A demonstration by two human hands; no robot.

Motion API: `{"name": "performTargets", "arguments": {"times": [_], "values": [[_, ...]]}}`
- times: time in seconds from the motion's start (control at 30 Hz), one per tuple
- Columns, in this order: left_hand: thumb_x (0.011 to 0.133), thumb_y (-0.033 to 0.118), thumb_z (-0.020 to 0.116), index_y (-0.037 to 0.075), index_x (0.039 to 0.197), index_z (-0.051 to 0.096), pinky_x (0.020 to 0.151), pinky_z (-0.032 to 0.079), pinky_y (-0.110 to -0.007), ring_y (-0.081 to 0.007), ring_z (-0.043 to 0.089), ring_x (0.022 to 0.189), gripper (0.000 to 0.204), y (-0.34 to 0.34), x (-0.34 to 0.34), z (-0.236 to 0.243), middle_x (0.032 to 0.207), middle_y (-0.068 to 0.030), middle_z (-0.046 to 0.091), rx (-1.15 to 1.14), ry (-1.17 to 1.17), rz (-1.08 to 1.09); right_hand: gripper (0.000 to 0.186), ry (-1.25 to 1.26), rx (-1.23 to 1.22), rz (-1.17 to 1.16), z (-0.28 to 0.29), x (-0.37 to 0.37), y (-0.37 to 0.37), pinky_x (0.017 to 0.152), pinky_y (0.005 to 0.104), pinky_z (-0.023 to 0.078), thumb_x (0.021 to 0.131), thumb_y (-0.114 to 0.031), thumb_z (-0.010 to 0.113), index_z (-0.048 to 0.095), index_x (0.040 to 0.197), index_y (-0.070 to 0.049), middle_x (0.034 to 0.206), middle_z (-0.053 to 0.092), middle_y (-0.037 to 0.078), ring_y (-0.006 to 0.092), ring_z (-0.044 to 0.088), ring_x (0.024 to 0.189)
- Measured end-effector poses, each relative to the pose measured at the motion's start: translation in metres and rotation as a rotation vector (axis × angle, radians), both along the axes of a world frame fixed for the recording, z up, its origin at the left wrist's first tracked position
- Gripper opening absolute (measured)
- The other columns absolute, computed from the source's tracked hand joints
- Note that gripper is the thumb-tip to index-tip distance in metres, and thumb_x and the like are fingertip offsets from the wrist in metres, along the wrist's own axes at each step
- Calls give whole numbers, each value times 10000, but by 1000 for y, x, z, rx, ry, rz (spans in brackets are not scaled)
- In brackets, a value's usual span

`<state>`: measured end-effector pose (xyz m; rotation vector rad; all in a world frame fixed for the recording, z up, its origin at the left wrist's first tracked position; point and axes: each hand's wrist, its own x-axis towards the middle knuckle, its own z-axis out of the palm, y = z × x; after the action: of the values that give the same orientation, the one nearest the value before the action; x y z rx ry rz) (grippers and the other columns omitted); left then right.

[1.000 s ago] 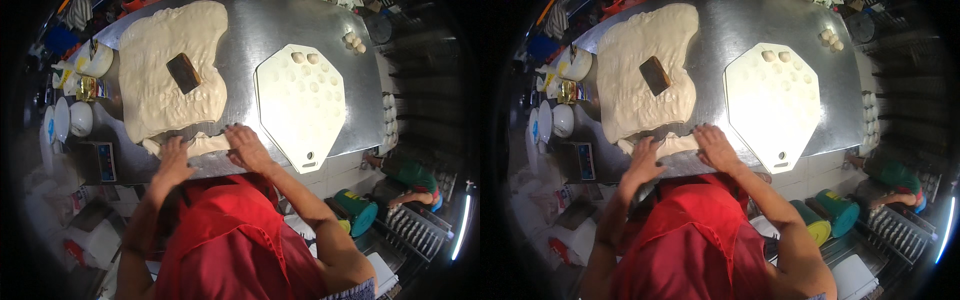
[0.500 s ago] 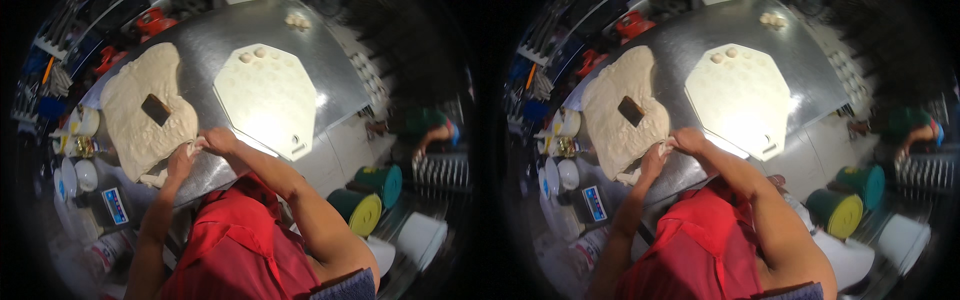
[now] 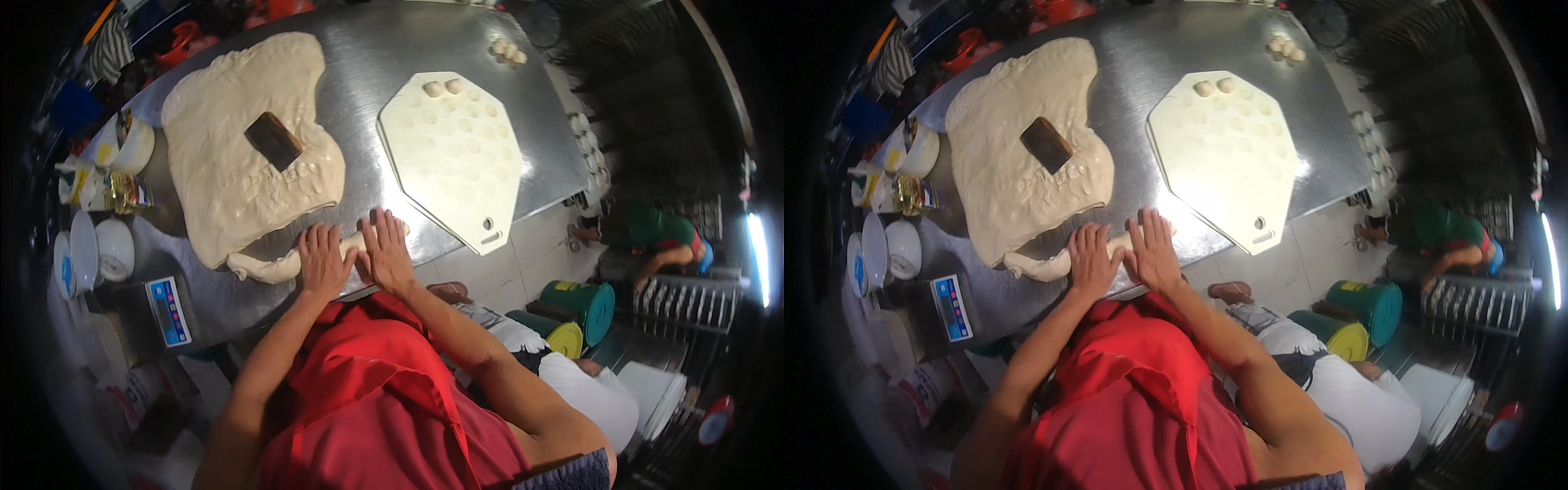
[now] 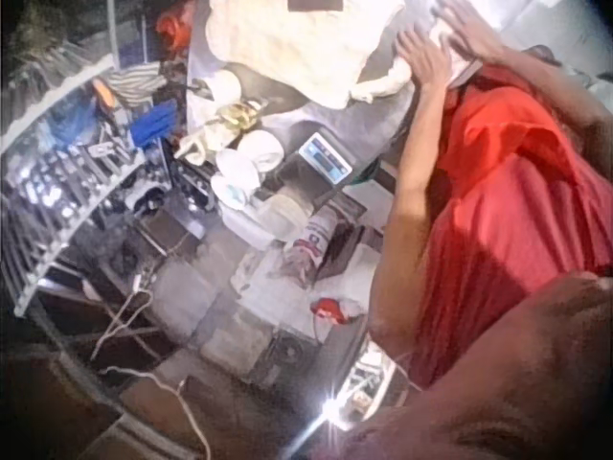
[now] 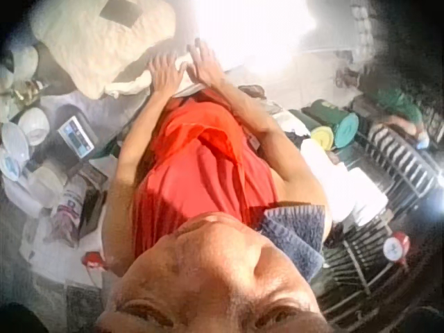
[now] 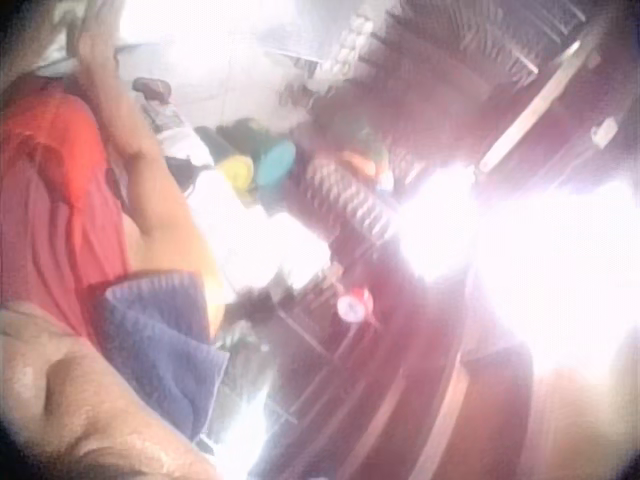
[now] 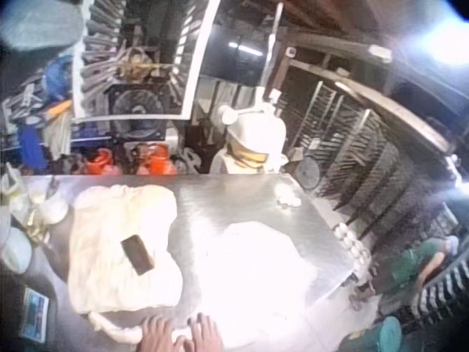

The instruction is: The person prepares dough by using a metal scraper to cut portions from a large sheet of dough, then rolls each portion by hand into small balls and places them onto a white shaped tray.

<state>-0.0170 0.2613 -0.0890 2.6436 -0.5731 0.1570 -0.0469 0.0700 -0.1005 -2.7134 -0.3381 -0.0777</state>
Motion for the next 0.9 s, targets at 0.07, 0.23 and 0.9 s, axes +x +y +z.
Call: {"name": "performTargets", "arguments": {"times": [0.07, 0.23, 0.9], "values": [[987, 309, 679, 52, 1279, 618, 1102, 394, -561, -380, 553, 1264, 394, -5, 30, -4, 1264, -159, 610, 18, 80, 73, 753, 10, -23, 49, -8, 43, 0, 1298, 648, 209, 1057, -434, 573, 393, 1635, 14, 1697, 288, 380, 541, 278, 1586], [1015, 196, 598, 75, 1050, 607, 926, 466, -517, -375, 595, 1042, 126, -4, 68, -15, 1062, -141, 589, 21, 72, 144, 814, -17, 57, 99, -6, 140, 13, 1301, 648, 191, 1056, -531, 551, 387, 1647, 3, 1700, 312, 359, 527, 277, 1594], [1004, 305, 705, 103, 1317, 723, 1040, 492, -514, -343, 645, 1234, 373, -6, 24, 12, 1254, -118, 722, -19, 383, -59, 434, 116, 443, -410, 16, -32, -83, 995, 495, 534, 1011, -276, 729, 671, 1393, -78, 1226, 688, 205, 375, 671, 1160]]}}
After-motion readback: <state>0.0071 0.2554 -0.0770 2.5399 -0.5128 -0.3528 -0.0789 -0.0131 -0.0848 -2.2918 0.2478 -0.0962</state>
